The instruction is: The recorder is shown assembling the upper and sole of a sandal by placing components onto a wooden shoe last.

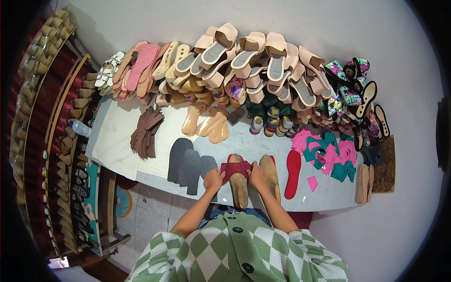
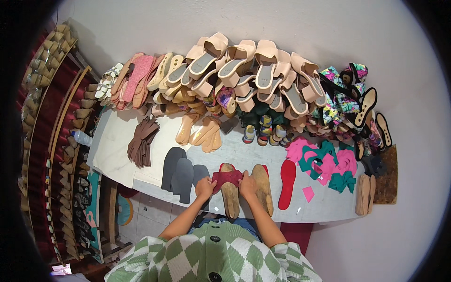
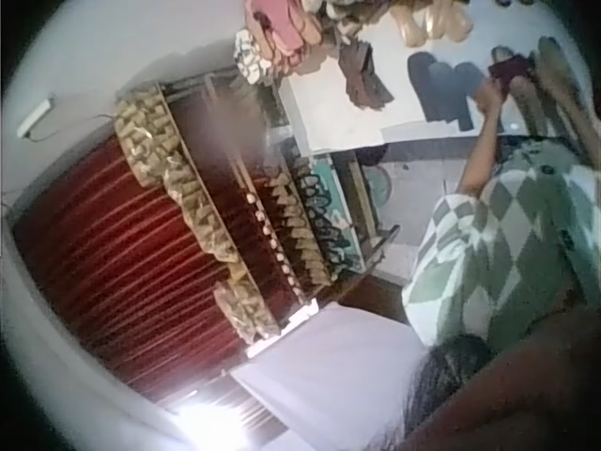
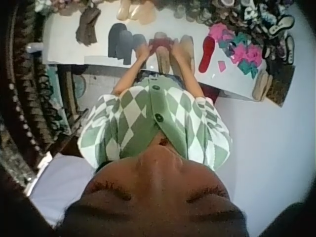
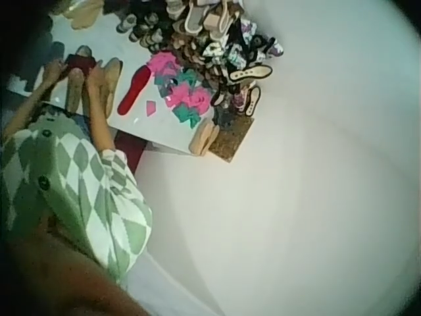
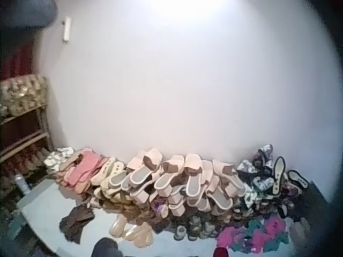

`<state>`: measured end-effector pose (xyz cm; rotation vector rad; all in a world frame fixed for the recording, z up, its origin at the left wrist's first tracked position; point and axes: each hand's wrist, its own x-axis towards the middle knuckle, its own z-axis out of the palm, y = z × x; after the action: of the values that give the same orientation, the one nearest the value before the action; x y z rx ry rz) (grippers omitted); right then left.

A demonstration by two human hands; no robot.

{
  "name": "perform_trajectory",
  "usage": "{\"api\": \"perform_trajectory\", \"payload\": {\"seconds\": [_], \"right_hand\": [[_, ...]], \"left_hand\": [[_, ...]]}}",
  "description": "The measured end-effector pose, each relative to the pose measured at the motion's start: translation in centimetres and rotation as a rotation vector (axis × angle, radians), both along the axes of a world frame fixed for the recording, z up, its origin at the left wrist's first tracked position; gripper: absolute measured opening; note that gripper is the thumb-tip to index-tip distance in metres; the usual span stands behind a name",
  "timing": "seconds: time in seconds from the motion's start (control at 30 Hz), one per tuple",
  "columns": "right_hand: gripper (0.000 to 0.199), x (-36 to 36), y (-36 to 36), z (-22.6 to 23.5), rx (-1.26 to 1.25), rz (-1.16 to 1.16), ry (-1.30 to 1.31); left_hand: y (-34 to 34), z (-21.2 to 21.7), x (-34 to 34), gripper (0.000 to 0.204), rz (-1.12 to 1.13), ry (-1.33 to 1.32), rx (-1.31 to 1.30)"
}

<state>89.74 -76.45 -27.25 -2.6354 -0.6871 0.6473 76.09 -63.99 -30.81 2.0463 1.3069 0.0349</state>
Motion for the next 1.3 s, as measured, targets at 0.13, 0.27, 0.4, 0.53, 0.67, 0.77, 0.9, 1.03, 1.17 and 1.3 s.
{"api": "perform_trajectory", "payload": {"seconds": [0.13, 0.27, 0.4, 0.53, 0.67, 0.77, 0.9, 1.03, 1.17, 1.3], "right_hand": [[0.030, 0.2, -0.1, -0.2, 0.015, 0.009, -0.003], [0.030, 0.3, -0.1, -0.3, 0.016, 0.007, 0.014], [0.029, 0.7, -0.4, -1.1, 0.008, 0.006, 0.047], [0.029, 0.7, -0.1, -0.6, 0.016, -0.019, 0.075], [0.028, 0.6, -0.3, -0.4, 0.036, -0.010, 0.088], [0.028, 0.3, -0.1, -0.3, 0.000, 0.022, 0.040], [0.027, 0.3, 0.0, 0.0, -0.020, 0.033, 0.048], [0.026, 0.0, 0.1, -0.5, -0.031, 0.025, 0.022], [0.024, -0.4, 0.6, -0.5, -0.104, 0.050, -0.073], [0.024, -0.7, 0.6, -1.0, -0.106, 0.030, -0.116]], "left_hand": [[0.5, 0.0, 0.0, 0.027, -0.021, -0.019, 0.032], [0.8, 0.5, 0.0, 0.025, -0.034, 0.010, 0.000], [0.8, 0.9, 0.0, 0.025, -0.041, -0.007, 0.008], [0.8, 0.0, -0.3, 0.026, -0.028, -0.052, 0.031], [0.9, 0.3, 0.0, 0.027, -0.049, -0.003, 0.005], [1.1, -0.1, 0.0, 0.027, -0.067, 0.009, -0.027], [0.7, 0.5, 0.3, 0.028, -0.076, 0.033, -0.018], [0.5, 1.5, 0.6, 0.028, -0.087, 0.083, 0.001], [0.8, 2.2, 1.2, 0.027, -0.147, 0.130, 0.096], [1.0, 2.9, 1.4, 0.033, -0.222, 0.074, 0.271]]}}
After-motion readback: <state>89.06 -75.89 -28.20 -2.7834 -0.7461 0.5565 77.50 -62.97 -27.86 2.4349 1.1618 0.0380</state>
